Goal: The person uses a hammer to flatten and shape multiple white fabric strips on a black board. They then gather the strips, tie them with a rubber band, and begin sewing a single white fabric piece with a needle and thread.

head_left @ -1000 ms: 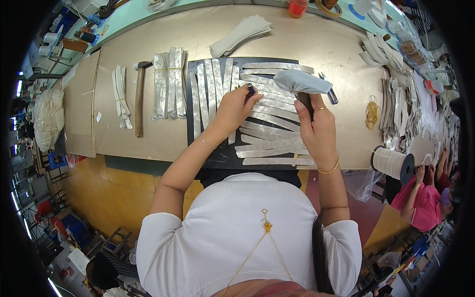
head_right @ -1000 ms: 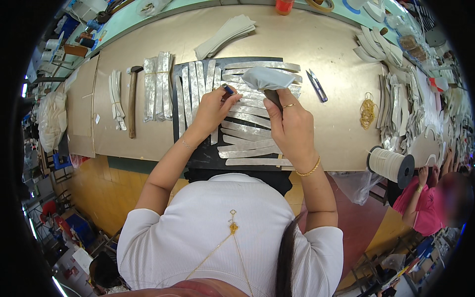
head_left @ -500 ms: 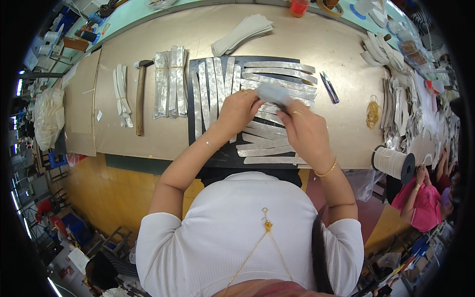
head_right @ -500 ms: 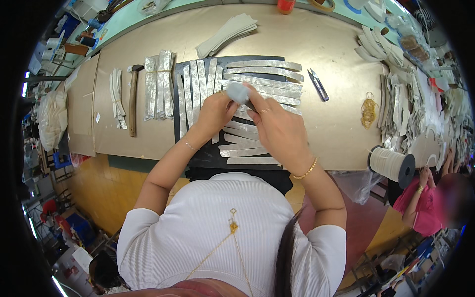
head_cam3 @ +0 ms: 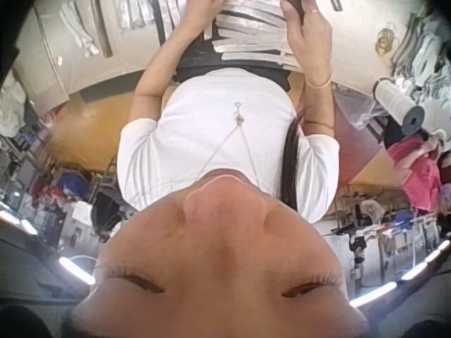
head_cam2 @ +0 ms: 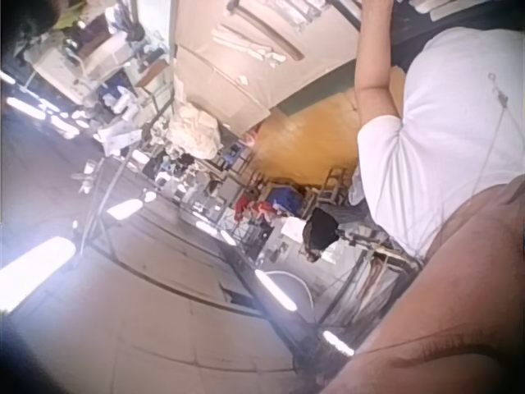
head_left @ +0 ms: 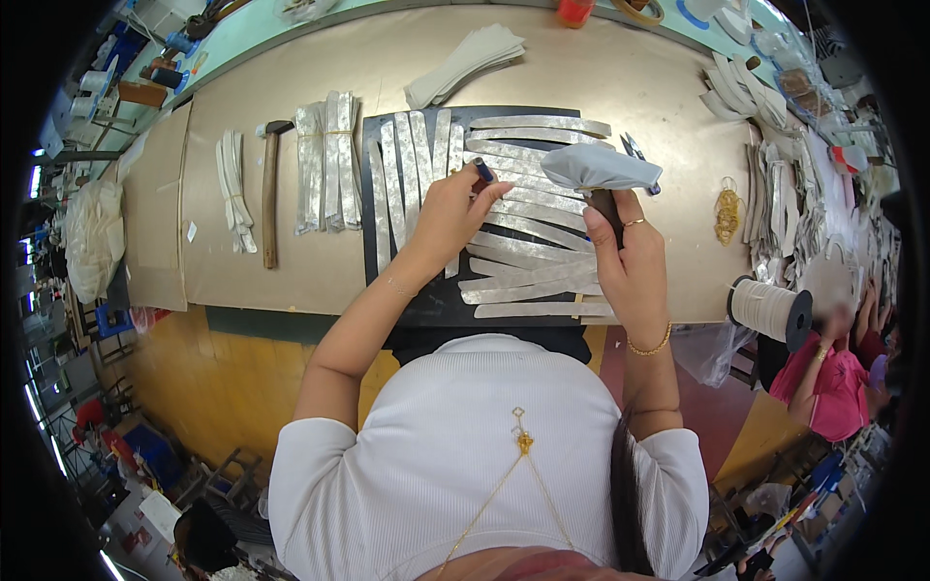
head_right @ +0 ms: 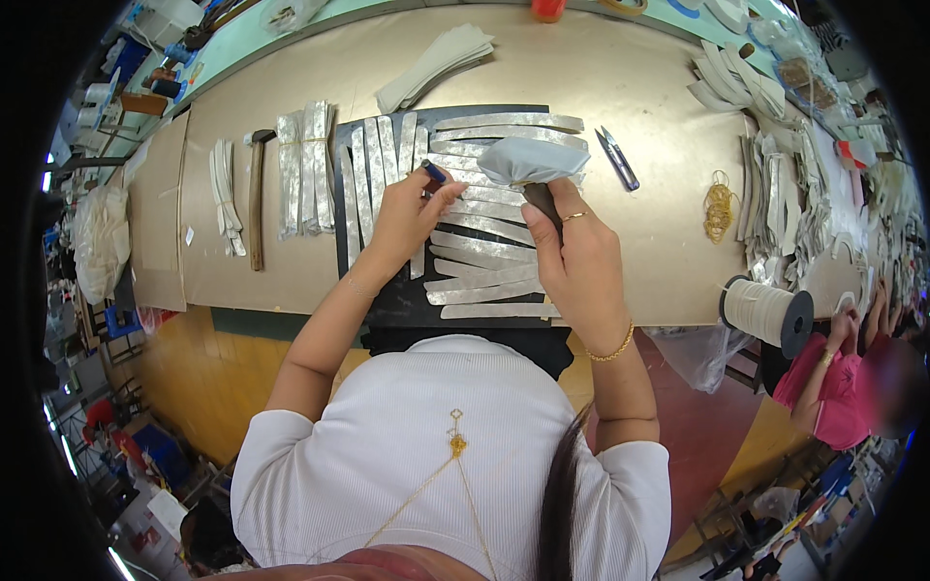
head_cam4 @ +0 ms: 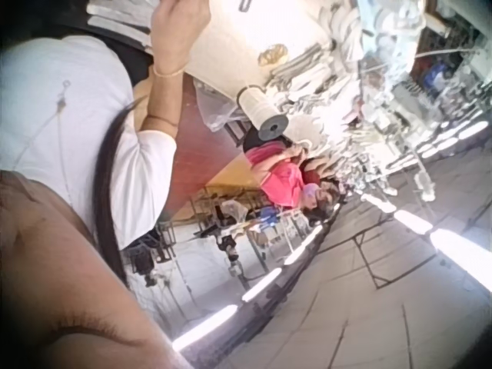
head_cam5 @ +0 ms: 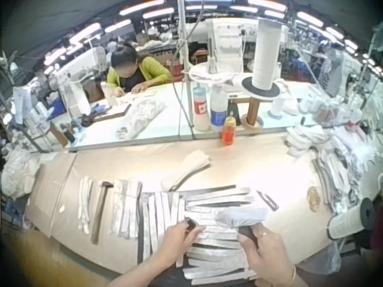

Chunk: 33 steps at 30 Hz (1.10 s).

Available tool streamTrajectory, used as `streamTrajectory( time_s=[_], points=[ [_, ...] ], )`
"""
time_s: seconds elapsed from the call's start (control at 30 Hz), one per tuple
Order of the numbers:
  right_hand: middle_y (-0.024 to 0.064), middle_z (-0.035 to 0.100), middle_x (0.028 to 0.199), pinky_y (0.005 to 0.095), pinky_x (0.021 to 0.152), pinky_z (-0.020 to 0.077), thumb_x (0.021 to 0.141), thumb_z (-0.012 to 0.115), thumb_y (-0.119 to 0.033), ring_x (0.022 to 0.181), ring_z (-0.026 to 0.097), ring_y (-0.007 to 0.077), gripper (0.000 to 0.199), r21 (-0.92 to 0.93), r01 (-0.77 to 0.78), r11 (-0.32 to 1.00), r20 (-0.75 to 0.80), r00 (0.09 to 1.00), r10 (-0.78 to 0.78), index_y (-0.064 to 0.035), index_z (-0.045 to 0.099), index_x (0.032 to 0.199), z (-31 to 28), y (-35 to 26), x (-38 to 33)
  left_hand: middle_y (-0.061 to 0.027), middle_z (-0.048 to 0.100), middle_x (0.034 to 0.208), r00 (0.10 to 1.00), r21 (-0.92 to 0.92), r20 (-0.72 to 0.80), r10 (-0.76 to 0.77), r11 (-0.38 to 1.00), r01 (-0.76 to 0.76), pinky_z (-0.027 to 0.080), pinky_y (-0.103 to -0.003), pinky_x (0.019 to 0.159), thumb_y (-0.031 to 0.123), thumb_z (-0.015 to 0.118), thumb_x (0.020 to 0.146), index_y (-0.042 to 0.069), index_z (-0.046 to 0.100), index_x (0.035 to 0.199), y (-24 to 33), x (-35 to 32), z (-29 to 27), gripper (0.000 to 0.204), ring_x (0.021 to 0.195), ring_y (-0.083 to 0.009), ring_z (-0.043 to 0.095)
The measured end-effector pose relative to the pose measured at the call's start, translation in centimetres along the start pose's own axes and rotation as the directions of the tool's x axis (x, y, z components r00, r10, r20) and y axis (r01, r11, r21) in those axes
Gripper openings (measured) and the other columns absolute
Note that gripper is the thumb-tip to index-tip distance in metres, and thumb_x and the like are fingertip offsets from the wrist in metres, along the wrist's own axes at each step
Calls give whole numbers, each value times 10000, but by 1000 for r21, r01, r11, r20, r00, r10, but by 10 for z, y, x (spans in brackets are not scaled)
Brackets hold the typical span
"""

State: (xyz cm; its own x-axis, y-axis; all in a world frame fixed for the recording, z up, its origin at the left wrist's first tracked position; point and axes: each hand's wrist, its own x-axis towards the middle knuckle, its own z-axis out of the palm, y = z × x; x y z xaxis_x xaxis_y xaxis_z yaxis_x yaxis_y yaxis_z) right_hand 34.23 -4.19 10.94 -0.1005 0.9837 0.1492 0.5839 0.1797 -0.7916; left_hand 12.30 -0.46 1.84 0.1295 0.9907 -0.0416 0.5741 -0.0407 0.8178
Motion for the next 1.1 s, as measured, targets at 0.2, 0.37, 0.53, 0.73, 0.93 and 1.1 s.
streamTrajectory(
  time_s=[0.2, 0.37, 0.53, 0.73, 0.93, 1.1],
  points=[
    [237, 674, 873, 390, 661, 526, 991, 593, -167, 758, 680, 394, 294, -1, -29, 1000, 28, 999, 29, 33, 562, 1205, 3, 2, 0, -94, 663, 666, 999, 0, 37, 23, 1000, -23, 444, -284, 528, 240, 713, 923, -3, 703, 932, -4, -8, 5, 243, 558, -131, 590],
    [239, 672, 874, 386, 662, 524, 990, 596, -167, 757, 681, 389, 299, 0, -15, 1000, 18, 1000, 15, 33, 558, 1210, 4, 2, -1, -97, 630, 618, 995, 58, -12, 103, 993, -102, 415, -297, 507, 237, 724, 908, 14, 705, 925, -7, -5, 8, 225, 514, -156, 554],
    [239, 669, 867, 383, 651, 519, 989, 597, -167, 746, 679, 384, 299, 22, -31, 999, 15, 999, 31, 30, 558, 1211, 4, 5, -2, -101, 621, 613, 992, 81, -9, 125, 989, -124, 423, -310, 510, 235, 725, 904, 16, 702, 923, -10, -3, 11, 222, 507, -187, 558],
    [225, 670, 862, 377, 643, 516, 982, 601, -149, 722, 670, 370, 275, 7, 33, 999, 30, 999, -33, 25, 575, 1193, -6, -11, 3, -126, 631, 695, 966, 166, -23, 259, 954, -252, 480, -356, 582, 231, 722, 889, 27, 682, 885, -2, -7, 13, 208, 616, -261, 614],
    [155, 694, 1040, 355, 615, 524, 925, 646, -72, 671, 643, 341, 365, 127, 338, 932, -45, 941, -335, -2, 570, 1275, 3, -18, -1, -110, 666, 768, 935, 218, -2, 354, 913, -345, 520, -408, 654, 228, 713, 878, 34, 648, 851, 5, -11, 9, 206, 713, -308, 656],
    [155, 687, 1020, 390, 579, 520, 936, 629, -131, 666, 654, 336, 388, -248, 202, 947, 255, 957, -138, -20, 555, 1300, 11, -7, -2, -124, 673, 777, 947, 195, 35, 320, 927, -321, 517, -422, 648, 228, 696, 893, 41, 648, 847, 3, -11, 9, 199, 716, -326, 658]
  ],
)
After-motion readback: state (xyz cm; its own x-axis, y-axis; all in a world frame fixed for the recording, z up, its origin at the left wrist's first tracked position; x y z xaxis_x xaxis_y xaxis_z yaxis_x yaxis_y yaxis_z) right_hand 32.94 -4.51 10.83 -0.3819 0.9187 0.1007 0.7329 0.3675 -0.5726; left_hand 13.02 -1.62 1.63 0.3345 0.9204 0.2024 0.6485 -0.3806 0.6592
